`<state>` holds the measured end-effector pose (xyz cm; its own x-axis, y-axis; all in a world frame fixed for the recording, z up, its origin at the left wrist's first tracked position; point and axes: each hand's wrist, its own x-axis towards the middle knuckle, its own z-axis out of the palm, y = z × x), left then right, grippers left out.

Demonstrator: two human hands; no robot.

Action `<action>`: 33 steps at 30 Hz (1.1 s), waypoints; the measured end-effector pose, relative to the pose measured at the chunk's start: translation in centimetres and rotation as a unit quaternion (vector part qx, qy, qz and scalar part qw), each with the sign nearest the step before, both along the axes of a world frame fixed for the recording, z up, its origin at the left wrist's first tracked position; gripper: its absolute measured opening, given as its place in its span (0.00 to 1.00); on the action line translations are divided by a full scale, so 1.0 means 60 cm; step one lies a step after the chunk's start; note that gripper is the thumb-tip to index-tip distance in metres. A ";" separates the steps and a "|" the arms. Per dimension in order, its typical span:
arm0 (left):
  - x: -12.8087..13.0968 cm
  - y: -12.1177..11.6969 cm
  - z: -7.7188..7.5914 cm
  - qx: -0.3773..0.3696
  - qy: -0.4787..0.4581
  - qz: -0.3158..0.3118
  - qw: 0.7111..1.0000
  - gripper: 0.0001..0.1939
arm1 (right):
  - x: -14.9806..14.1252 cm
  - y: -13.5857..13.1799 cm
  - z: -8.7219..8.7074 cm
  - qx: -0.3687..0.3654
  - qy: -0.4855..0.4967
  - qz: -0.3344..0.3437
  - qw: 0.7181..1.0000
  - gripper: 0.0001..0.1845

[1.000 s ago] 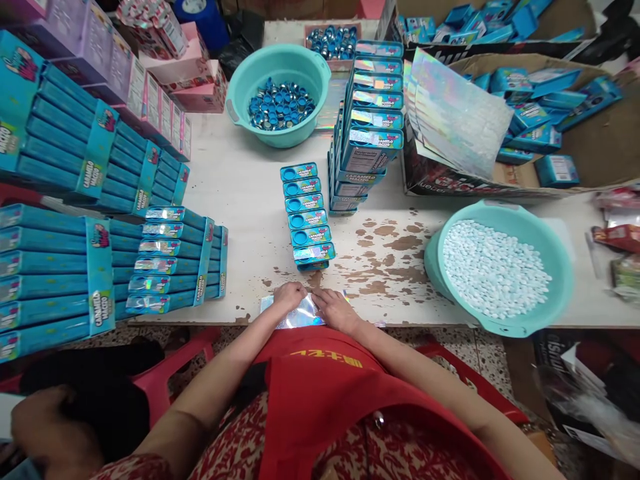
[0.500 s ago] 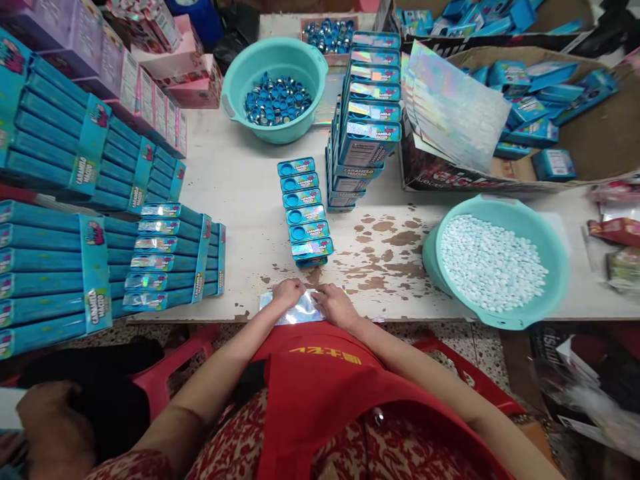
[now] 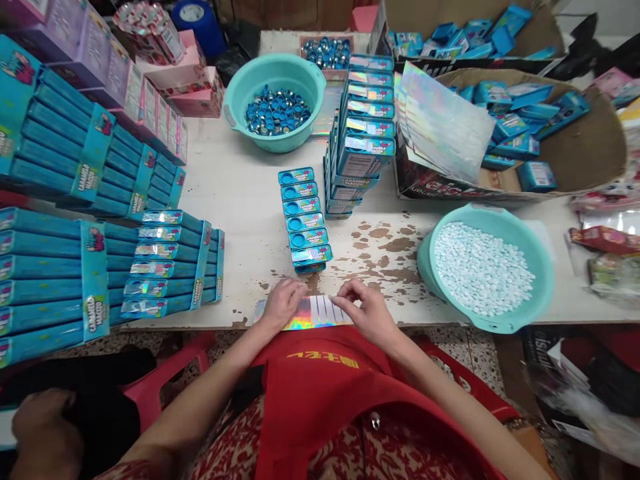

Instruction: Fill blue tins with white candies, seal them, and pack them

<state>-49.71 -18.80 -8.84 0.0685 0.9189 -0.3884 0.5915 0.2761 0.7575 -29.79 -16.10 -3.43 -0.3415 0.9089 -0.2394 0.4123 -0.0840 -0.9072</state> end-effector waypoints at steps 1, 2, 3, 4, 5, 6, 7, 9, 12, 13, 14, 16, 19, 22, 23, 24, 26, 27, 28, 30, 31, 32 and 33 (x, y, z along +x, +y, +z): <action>0.000 -0.003 0.027 0.043 -0.078 0.014 0.996 0.16 | 0.001 0.002 0.022 -0.008 0.020 -0.010 1.000 0.08; 0.002 -0.005 0.054 0.066 -0.154 0.022 0.986 0.20 | -0.001 0.004 0.041 -0.015 0.039 -0.016 0.999 0.08; 0.005 -0.005 0.078 0.066 -0.215 0.022 0.974 0.25 | -0.004 0.006 0.057 -0.022 0.057 -0.018 0.998 0.09; 0.009 -0.005 0.099 0.052 -0.262 0.016 0.964 0.28 | -0.008 0.008 0.070 -0.029 0.076 -0.016 0.997 0.09; 0.013 -0.003 0.116 0.028 -0.293 0.008 0.956 0.26 | -0.014 0.009 0.079 -0.036 0.095 -0.011 0.995 0.09; 0.016 0.000 0.128 -0.001 -0.317 0.007 0.949 0.20 | -0.020 0.011 0.086 -0.039 0.111 -0.008 0.993 0.09; 0.018 0.004 0.136 -0.028 -0.336 0.017 0.941 0.14 | -0.027 0.014 0.089 -0.039 0.124 -0.008 0.991 0.09; 0.016 0.012 0.141 -0.065 -0.361 0.064 0.928 0.12 | -0.041 0.021 0.089 -0.028 0.134 -0.019 0.990 0.09; -0.001 0.027 0.145 -0.074 -0.329 0.104 0.936 0.14 | -0.067 0.035 0.081 0.000 0.124 -0.069 0.990 0.08; -0.009 0.033 0.147 -0.067 -0.297 0.103 0.947 0.14 | -0.076 0.040 0.077 0.008 0.119 -0.087 0.989 0.07; -0.017 0.040 0.150 -0.058 -0.259 0.102 0.959 0.15 | -0.086 0.046 0.073 0.016 0.111 -0.103 0.988 0.07; -0.034 0.059 0.157 -0.043 -0.187 0.096 0.977 0.15 | -0.103 0.058 0.064 0.037 0.085 -0.129 0.987 0.07; -0.056 0.092 0.161 -0.020 -0.094 0.063 0.993 0.16 | -0.123 0.081 0.048 0.097 0.037 -0.153 0.983 0.07; -0.075 0.124 0.158 -0.006 -0.044 0.029 0.999 0.16 | -0.134 0.104 0.031 0.149 0.005 -0.169 0.974 0.07; -0.079 0.132 0.157 -0.008 -0.045 0.017 0.999 0.15 | -0.135 0.110 0.026 0.158 -0.005 -0.172 0.972 0.07; -0.083 0.139 0.156 -0.013 -0.050 0.004 0.999 0.15 | -0.137 0.115 0.022 0.164 -0.016 -0.172 0.971 0.07; -0.089 0.147 0.158 -0.023 -0.057 -0.018 0.998 0.14 | -0.138 0.121 0.020 0.171 -0.038 -0.164 0.971 0.06; -0.092 0.149 0.161 -0.027 -0.056 -0.024 0.998 0.13 | -0.137 0.122 0.021 0.173 -0.046 -0.156 0.971 0.06; -0.094 0.149 0.164 -0.029 -0.054 -0.023 0.998 0.11 | -0.137 0.122 0.023 0.173 -0.052 -0.146 0.973 0.07; -0.096 0.146 0.171 -0.031 -0.068 -0.013 0.997 0.10 | -0.134 0.121 0.031 0.171 -0.060 -0.120 0.976 0.07; -0.097 0.144 0.175 -0.033 -0.086 -0.007 0.996 0.11 | -0.133 0.121 0.035 0.171 -0.067 -0.107 0.977 0.07; -0.098 0.142 0.176 -0.033 -0.108 -0.003 0.994 0.11 | -0.131 0.122 0.038 0.173 -0.077 -0.096 0.977 0.07; -0.098 0.141 0.176 -0.034 -0.128 0.000 0.991 0.11 | -0.131 0.123 0.040 0.176 -0.090 -0.091 0.976 0.07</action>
